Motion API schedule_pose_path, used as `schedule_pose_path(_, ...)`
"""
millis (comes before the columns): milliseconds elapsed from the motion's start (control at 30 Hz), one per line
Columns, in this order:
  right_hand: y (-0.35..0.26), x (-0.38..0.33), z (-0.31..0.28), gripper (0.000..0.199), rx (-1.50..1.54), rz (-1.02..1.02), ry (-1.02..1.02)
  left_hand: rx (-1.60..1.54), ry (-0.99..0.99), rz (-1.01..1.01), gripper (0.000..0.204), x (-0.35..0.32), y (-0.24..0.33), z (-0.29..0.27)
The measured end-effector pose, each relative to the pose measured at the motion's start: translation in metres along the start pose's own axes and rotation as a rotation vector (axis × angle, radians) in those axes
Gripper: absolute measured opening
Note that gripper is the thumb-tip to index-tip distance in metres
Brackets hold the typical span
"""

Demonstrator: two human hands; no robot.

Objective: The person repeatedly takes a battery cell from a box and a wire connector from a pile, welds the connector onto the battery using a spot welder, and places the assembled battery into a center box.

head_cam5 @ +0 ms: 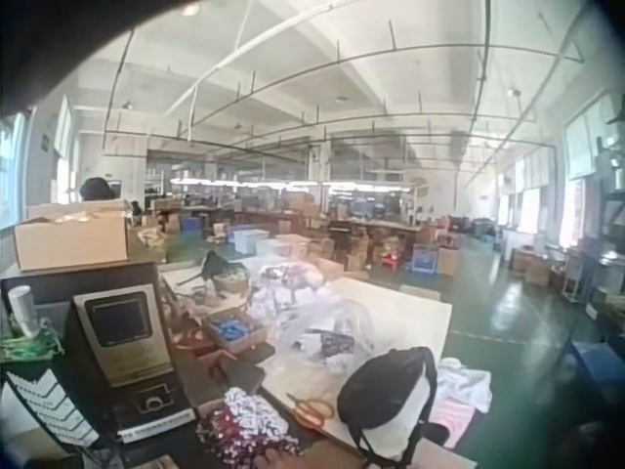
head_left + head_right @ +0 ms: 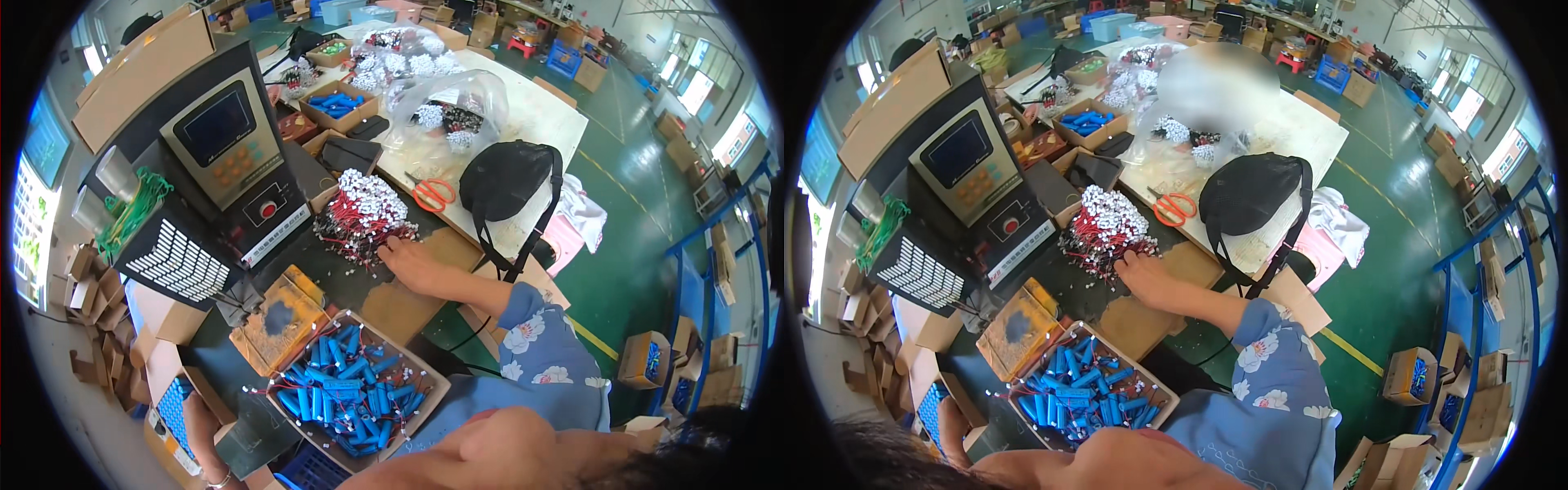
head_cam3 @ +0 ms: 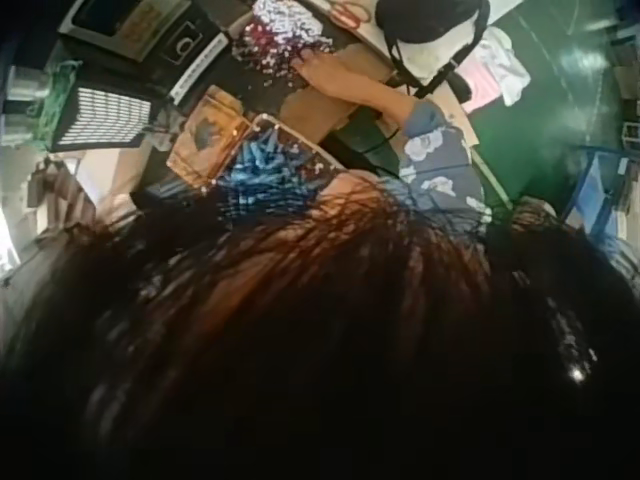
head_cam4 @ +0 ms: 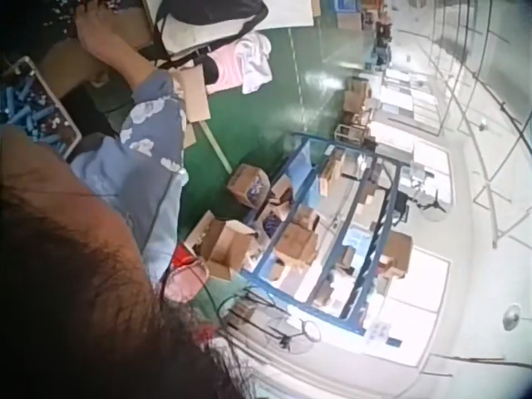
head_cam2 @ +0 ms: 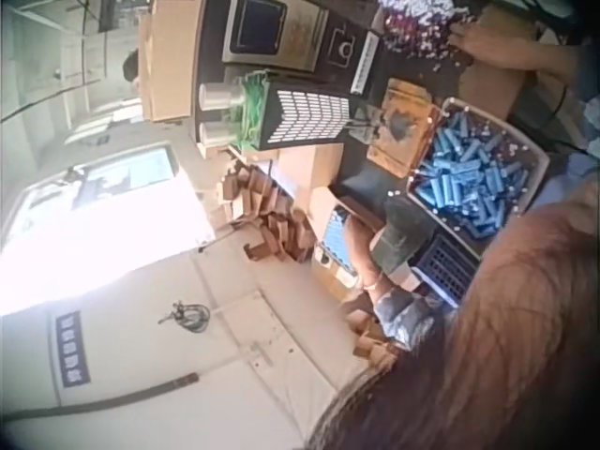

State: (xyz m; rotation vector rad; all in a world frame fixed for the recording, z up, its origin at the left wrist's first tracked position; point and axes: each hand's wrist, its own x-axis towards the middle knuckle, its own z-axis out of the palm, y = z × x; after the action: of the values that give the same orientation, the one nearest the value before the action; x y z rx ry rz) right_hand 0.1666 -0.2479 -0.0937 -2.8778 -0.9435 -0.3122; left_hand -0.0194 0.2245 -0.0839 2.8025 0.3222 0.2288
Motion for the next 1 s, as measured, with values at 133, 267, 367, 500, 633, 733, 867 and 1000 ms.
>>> schedule_pose_path(133, 0.012, 0.005, 0.007, 0.017, -0.096, -0.186, 0.024, -0.059, -0.071, 0.027, 0.004, -0.022, 0.002, -0.018)
schedule_pose_path(267, 0.024, 0.013, -0.011, 0.017, -0.154, -0.384, 0.092, 0.062, 0.162, 0.086, 0.008, -0.043, 0.011, -0.04)
schedule_pose_path(367, 0.017, 0.018, -0.024, 0.017, -0.077, -0.411, 0.185, -0.136, 0.325, 0.004, 0.012, -0.042, 0.074, -0.063)
schedule_pose_path(500, -0.003, 0.026, -0.022, 0.027, -0.042, -0.247, -0.05, -0.454, 0.267, 0.03, 0.015, -0.016, 0.152, -0.062)
schedule_pose_path(633, 0.002, 0.009, -0.026, 0.026, -0.116, -0.255, 0.019, -0.801, 0.184, 0.051, 0.01, 0.024, 0.196, -0.039)
schedule_pose_path(733, 0.006, -0.007, -0.029, 0.022, -0.143, -0.263, -0.011, -1.004, 0.28, 0.069, 0.011, 0.028, 0.203, -0.006)
schedule_pose_path(867, 0.017, -0.022, -0.018, 0.019, -0.068, -0.147, 0.061, -0.536, 0.26, 0.191, 0.016, 0.021, 0.217, 0.0)
schedule_pose_path(1000, 0.012, -0.021, 0.0, 0.024, 0.088, -0.107, 0.203, -0.62, 0.262, 0.152, 0.019, 0.017, 0.208, 0.008)
